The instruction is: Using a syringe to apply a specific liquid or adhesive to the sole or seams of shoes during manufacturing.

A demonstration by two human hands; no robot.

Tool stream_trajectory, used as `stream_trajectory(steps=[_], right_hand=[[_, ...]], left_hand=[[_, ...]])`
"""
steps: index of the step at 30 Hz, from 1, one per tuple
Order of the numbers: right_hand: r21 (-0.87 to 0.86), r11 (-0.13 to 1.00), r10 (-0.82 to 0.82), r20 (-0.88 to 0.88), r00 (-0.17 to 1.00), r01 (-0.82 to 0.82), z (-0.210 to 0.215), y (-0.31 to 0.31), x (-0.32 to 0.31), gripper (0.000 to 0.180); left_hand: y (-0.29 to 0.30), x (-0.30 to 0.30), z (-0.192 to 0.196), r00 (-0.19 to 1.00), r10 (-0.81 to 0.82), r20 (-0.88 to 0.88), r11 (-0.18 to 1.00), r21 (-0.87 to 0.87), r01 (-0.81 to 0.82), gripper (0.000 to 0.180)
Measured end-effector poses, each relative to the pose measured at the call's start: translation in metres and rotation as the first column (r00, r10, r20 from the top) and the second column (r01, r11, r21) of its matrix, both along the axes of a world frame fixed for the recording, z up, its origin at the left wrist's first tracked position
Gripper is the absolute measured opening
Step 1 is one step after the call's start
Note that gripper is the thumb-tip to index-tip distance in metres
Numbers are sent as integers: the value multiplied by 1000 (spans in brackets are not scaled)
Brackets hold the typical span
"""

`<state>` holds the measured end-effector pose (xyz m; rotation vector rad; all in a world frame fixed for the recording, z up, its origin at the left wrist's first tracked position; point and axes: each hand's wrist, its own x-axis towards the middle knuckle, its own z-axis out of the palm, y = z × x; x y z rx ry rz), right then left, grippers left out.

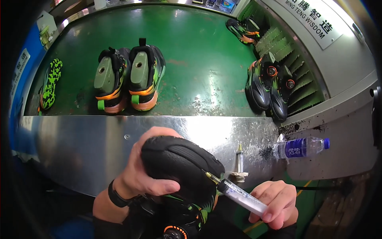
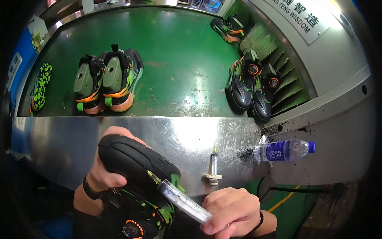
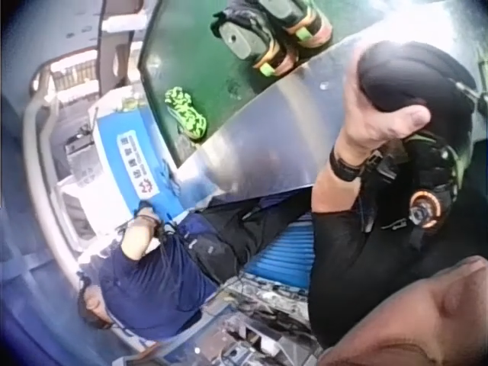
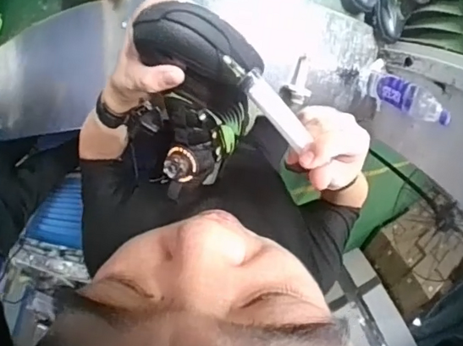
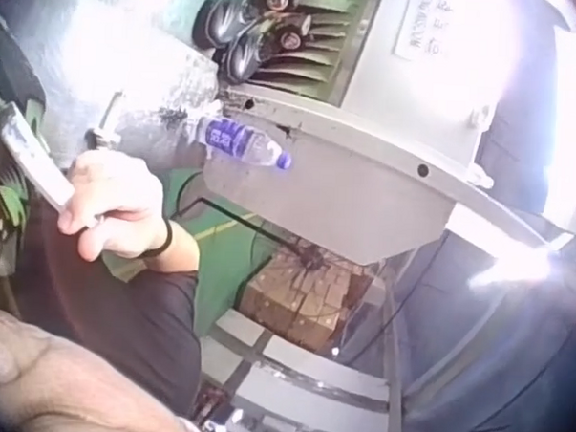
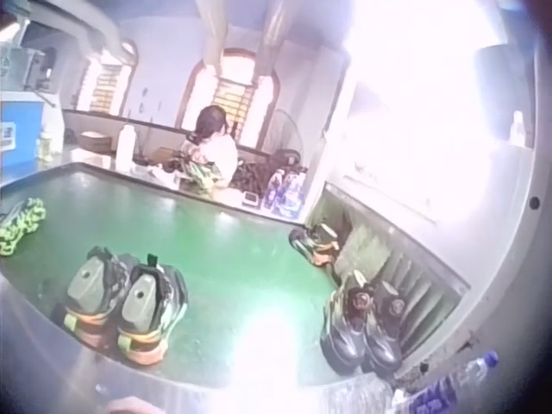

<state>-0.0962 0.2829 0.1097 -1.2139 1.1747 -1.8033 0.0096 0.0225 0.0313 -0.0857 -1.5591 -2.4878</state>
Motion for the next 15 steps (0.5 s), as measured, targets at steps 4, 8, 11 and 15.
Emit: stream_trajectory(steps=[4, 8, 11, 15], right_hand=[[6, 1000, -15, -4, 1000, 15, -8, 5, -2, 25], [4, 998, -68, 20, 997, 68, -13, 4, 3, 24], [-4, 997, -71, 17, 997, 71, -18, 6, 3, 21], [-18, 998, -55, 27, 998, 55, -27, 8, 2, 18]], left_hand=[[4, -2, 2, 996, 78, 53, 995, 60, -81, 83], [7, -5, 0, 989, 128, 75, 989, 68, -133, 86], [6, -5, 1, 983, 114, 145, 988, 85, -127, 81], [2, -1, -2, 972, 153, 178, 983, 71, -168, 85]])
